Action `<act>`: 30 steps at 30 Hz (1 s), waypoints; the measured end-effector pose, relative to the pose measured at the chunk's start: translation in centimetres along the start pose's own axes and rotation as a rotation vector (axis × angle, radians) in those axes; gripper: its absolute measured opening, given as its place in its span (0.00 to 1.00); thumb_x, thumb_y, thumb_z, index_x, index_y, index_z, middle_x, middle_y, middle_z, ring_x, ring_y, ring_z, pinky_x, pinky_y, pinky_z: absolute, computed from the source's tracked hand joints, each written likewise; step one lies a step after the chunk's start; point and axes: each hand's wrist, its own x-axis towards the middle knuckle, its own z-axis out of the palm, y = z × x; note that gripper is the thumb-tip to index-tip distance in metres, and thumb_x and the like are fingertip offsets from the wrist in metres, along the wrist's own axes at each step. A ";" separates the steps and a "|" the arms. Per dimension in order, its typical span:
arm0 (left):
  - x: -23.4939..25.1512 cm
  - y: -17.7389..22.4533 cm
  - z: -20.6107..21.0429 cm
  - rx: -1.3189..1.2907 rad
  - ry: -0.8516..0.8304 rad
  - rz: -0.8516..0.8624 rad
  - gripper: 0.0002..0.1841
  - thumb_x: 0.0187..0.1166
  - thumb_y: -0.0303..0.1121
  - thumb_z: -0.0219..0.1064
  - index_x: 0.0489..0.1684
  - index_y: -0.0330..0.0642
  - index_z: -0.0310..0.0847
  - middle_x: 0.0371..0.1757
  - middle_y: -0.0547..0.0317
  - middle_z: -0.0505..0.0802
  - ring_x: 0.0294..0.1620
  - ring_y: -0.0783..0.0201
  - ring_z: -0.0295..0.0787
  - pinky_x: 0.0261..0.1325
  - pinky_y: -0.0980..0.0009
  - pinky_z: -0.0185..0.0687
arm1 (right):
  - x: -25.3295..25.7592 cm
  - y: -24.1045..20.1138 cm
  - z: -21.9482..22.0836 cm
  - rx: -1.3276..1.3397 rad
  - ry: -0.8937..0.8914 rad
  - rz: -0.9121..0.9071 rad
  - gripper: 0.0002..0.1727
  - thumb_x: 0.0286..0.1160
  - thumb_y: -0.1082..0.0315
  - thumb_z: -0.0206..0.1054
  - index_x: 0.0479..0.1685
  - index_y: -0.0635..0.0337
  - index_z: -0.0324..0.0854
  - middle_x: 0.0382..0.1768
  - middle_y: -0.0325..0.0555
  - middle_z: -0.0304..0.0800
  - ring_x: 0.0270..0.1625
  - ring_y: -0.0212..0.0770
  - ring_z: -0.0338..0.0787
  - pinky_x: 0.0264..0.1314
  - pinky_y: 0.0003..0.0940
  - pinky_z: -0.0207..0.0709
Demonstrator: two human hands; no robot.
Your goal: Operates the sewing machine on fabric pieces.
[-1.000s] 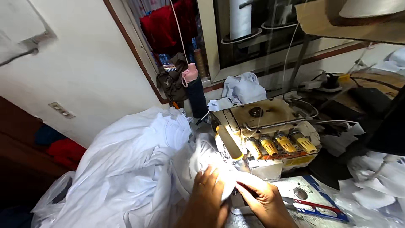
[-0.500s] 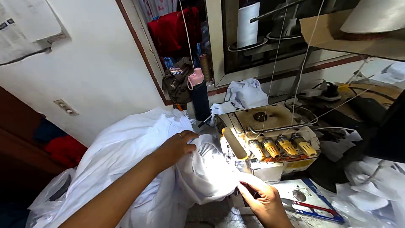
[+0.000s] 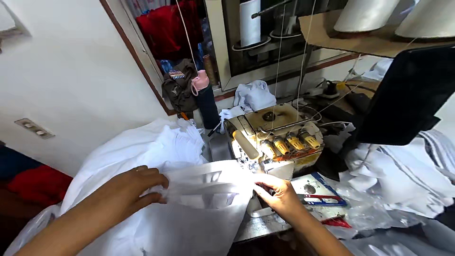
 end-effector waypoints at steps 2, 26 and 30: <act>-0.8 0.8 0.3 0.051 0.076 0.038 0.15 0.76 0.50 0.61 0.34 0.54 0.92 0.34 0.68 0.90 0.37 0.61 0.88 0.38 0.60 0.85 | -0.2 -0.5 0.0 -0.040 -0.007 0.009 0.12 0.76 0.63 0.65 0.42 0.57 0.95 0.39 0.38 0.95 0.37 0.23 0.89 0.45 0.19 0.84; -1.6 9.0 -4.4 0.174 0.142 0.018 0.15 0.82 0.42 0.57 0.32 0.51 0.89 0.29 0.66 0.87 0.33 0.62 0.87 0.33 0.66 0.84 | -5.9 -3.5 8.0 0.101 -0.186 -0.026 0.10 0.71 0.75 0.65 0.44 0.69 0.90 0.39 0.56 0.95 0.42 0.51 0.96 0.49 0.52 0.89; -2.2 9.5 -2.9 0.102 0.200 -0.032 0.14 0.81 0.39 0.56 0.32 0.54 0.89 0.30 0.70 0.86 0.35 0.68 0.84 0.35 0.71 0.81 | -4.0 -4.7 3.2 -0.035 0.035 -0.206 0.13 0.79 0.68 0.59 0.46 0.57 0.91 0.42 0.42 0.95 0.42 0.31 0.93 0.47 0.25 0.87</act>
